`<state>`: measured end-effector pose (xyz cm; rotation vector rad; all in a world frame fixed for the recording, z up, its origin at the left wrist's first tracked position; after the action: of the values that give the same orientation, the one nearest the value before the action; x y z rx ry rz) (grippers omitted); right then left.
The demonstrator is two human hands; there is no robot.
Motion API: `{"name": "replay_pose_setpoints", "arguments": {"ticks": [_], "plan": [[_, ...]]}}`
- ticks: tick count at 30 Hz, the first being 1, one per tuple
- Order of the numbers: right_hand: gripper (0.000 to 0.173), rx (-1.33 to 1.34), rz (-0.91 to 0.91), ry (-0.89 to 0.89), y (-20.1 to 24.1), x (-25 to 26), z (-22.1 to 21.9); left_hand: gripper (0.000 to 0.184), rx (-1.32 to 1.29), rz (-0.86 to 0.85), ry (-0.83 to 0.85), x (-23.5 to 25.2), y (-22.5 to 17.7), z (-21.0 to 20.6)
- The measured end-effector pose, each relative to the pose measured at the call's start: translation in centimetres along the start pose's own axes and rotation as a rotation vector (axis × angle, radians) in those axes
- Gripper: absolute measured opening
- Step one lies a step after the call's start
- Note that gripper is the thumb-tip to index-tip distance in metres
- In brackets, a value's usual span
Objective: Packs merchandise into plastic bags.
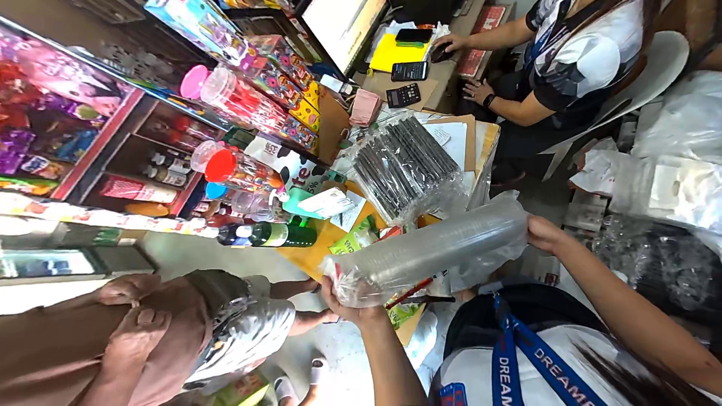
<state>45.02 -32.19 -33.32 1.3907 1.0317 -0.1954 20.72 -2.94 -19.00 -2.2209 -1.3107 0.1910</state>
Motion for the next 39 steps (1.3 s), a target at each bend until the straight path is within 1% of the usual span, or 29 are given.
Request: {"name": "replay_pose_setpoints", "arguments": {"ticks": [2, 4, 6, 8, 11, 15, 18, 20, 21, 22, 23, 24, 26, 27, 28, 29, 31, 32, 36, 39], "plan": [[0.04, -0.108, -0.015, -0.053, 0.0, 0.2, 0.3, 0.027, -0.058, 0.065, 0.11, -0.6, 0.5, -2.4], [0.044, -0.142, -0.028, -0.04, 0.1, 0.6, 0.5, 0.027, -0.113, 0.14, 0.215, -1.0, 1.1, -4.3], [0.046, -0.137, -0.043, -0.008, -0.1, 0.7, 1.0, 0.025, -0.141, 0.201, 0.279, -1.6, 1.4, -5.3], [0.045, -0.147, -0.038, 0.006, 0.0, 0.4, 1.3, 0.025, -0.115, 0.215, 0.314, -1.8, 1.3, -5.8], [0.046, -0.15, -0.032, 0.077, 0.0, -0.1, 1.4, 0.024, -0.055, 0.188, 0.301, -1.9, 0.8, -6.2], [0.043, -0.109, -0.03, 0.167, -0.2, -1.0, 0.8, 0.023, -0.129, 0.223, 0.26, -2.0, 0.9, -6.2], [0.041, -0.12, -0.001, 0.25, 0.8, -2.8, -1.0, 0.023, -0.173, 0.253, 0.197, -2.1, 2.3, -6.8], [0.04, -0.137, 0.032, 0.337, 1.6, -3.9, -2.3, 0.024, -0.169, 0.331, 0.194, -2.2, 4.1, -6.1], [0.04, -0.144, 0.064, 0.376, 2.1, -4.5, -2.9, 0.021, -0.109, 0.386, 0.163, -2.5, 5.2, -5.3], [0.04, -0.144, 0.111, 0.409, 2.7, -5.3, -3.3, 0.017, 0.004, 0.446, 0.157, -2.8, 6.4, -4.2], [0.041, -0.138, 0.173, 0.431, 3.6, -6.1, -3.4, 0.013, 0.192, 0.496, 0.187, -3.3, 7.6, -3.2], [0.042, -0.128, 0.244, 0.443, 4.9, -7.1, -3.4, 0.016, 0.42, 0.54, 0.272, -3.8, 8.8, -2.2], [0.043, -0.098, 0.371, 0.439, 7.7, -9.4, -3.3, 0.025, 0.864, 0.629, 0.572, -5.0, 11.4, -0.8], [0.043, -0.09, 0.406, 0.445, 8.7, -10.4, -3.5, 0.028, 1.001, 0.701, 0.682, -6.0, 12.9, 0.0], [0.042, -0.103, 0.418, 0.467, 9.3, -11.0, -3.8, 0.031, 1.074, 0.778, 0.731, -7.2, 14.4, 1.0], [0.041, -0.139, 0.406, 0.503, 9.3, -11.0, -4.3, 0.033, 1.101, 0.833, 0.74, -8.2, 15.8, 2.2], [0.041, -0.19, 0.347, 0.539, 8.3, -10.0, -5.1, 0.034, 1.087, 0.887, 0.685, -9.2, 17.2, 3.6], [0.041, -0.218, 0.322, 0.527, 7.8, -9.4, -5.4, 0.034, 1.025, 0.883, 0.633, -9.3, 17.3, 3.5], [0.039, -0.304, 0.28, 0.405, 6.4, -8.1, -6.5, 0.03, 0.59, 0.795, 0.4, -9.4, 16.6, 1.4], [0.032, -0.262, 0.225, 0.338, 5.7, -8.1, -7.7, 0.027, 0.341, 0.762, 0.318, -8.8, 15.6, -0.9]]}}
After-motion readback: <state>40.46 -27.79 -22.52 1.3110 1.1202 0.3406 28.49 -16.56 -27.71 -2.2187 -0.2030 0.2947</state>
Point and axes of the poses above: each hand's wrist, its own x-axis towards the middle knuckle, its own z-axis out of the back of the hand, y = z × x, the point moved 3 cm from there along x, towards the middle knuckle, and after that the axes turned 4 degrees about -x, right-handed, at the moved point
